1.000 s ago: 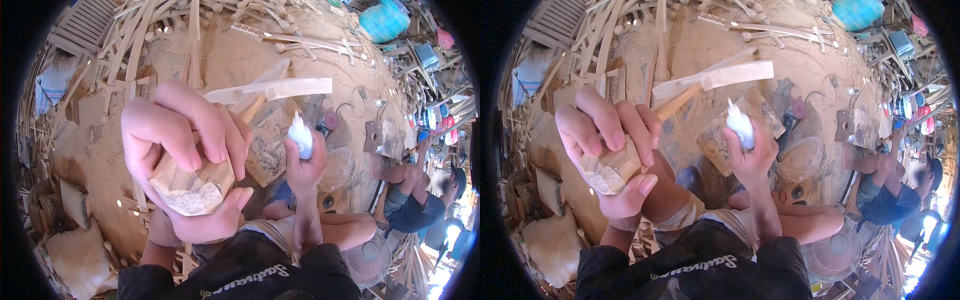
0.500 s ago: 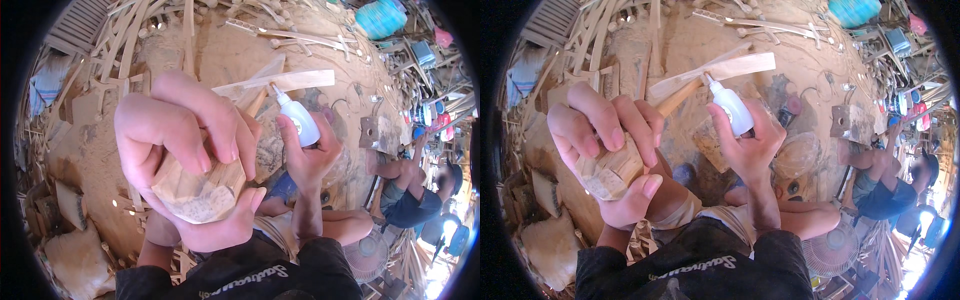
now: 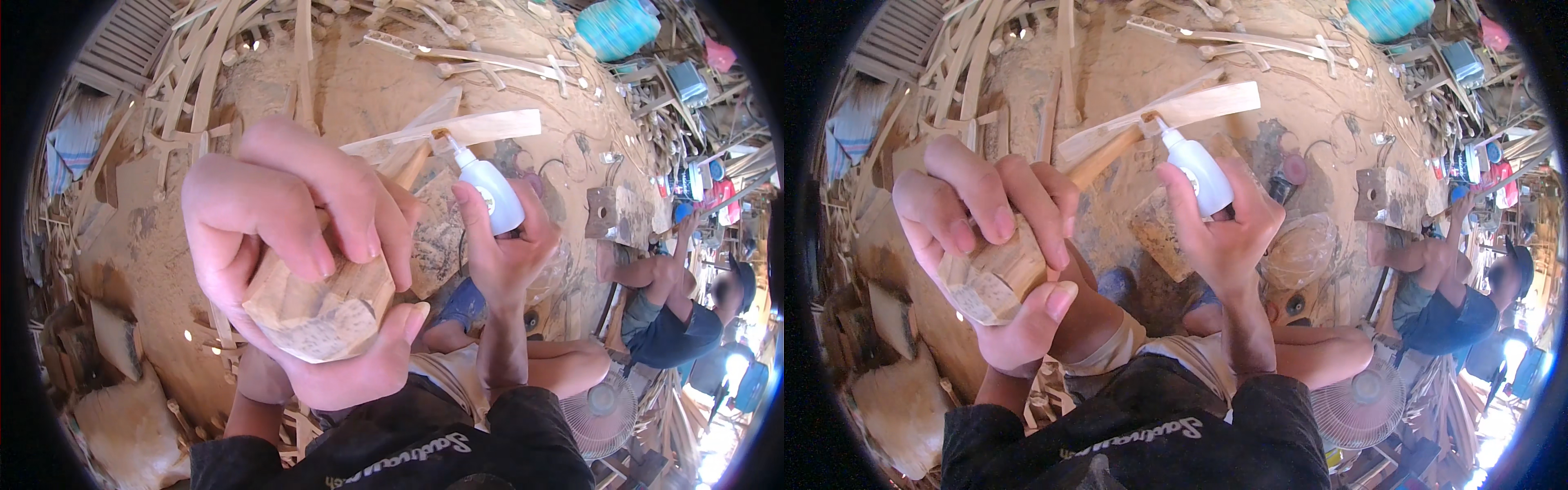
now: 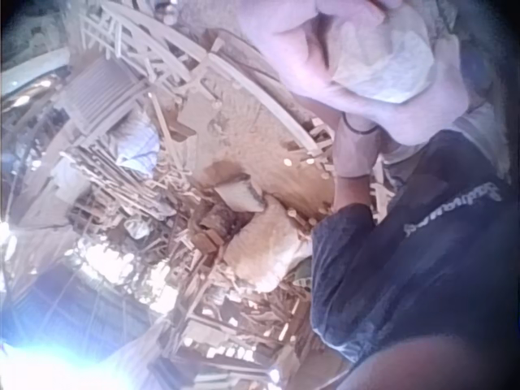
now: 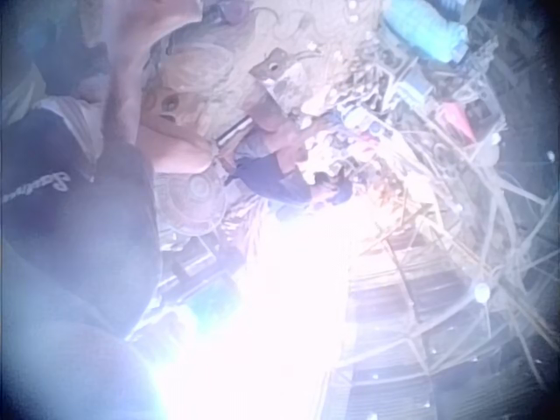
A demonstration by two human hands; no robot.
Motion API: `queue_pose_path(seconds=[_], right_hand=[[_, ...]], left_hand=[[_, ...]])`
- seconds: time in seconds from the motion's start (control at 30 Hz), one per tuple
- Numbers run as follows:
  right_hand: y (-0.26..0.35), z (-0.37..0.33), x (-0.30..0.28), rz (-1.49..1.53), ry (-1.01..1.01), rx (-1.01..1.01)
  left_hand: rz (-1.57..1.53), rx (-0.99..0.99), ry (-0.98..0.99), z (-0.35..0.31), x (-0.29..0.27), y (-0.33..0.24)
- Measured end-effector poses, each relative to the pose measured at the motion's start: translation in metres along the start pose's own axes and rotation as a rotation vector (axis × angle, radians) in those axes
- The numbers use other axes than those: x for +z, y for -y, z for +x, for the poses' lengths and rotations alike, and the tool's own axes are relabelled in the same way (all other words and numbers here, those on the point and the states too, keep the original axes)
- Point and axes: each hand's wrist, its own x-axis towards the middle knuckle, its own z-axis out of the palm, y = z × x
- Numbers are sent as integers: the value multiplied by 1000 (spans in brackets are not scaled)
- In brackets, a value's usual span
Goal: The person applies liquid adhesive to the crossguard and hilt of a wooden sword before using a power sander to smooth the surfaces of the hilt and crossguard.
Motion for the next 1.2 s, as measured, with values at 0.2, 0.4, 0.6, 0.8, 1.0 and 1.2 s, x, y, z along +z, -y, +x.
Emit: queue_pose_path(seconds=[0.2, 0.4, 0.6, 0.8, 1.0, 1.2], right_hand=[[-12, -7, -2, 5, -6, 1], [-10, -12, 0, 16, -20, 1], [-14, -11, 0, -5, 2, -43], [-13, -7, 2, 45, -5, -48], [-20, -15, 1, 71, -26, -51], [-40, -22, -9, 145, -42, 134]], left_hand=[[-39, -6, -22, 0, 4, -1], [-43, 15, -38, 1, 5, 2], [-63, 28, -66, 1, 9, 3], [-43, 31, -63, 1, 9, 3], [-51, 16, -94, 0, 12, 2], [-77, 16, -112, 2, 9, 1]])
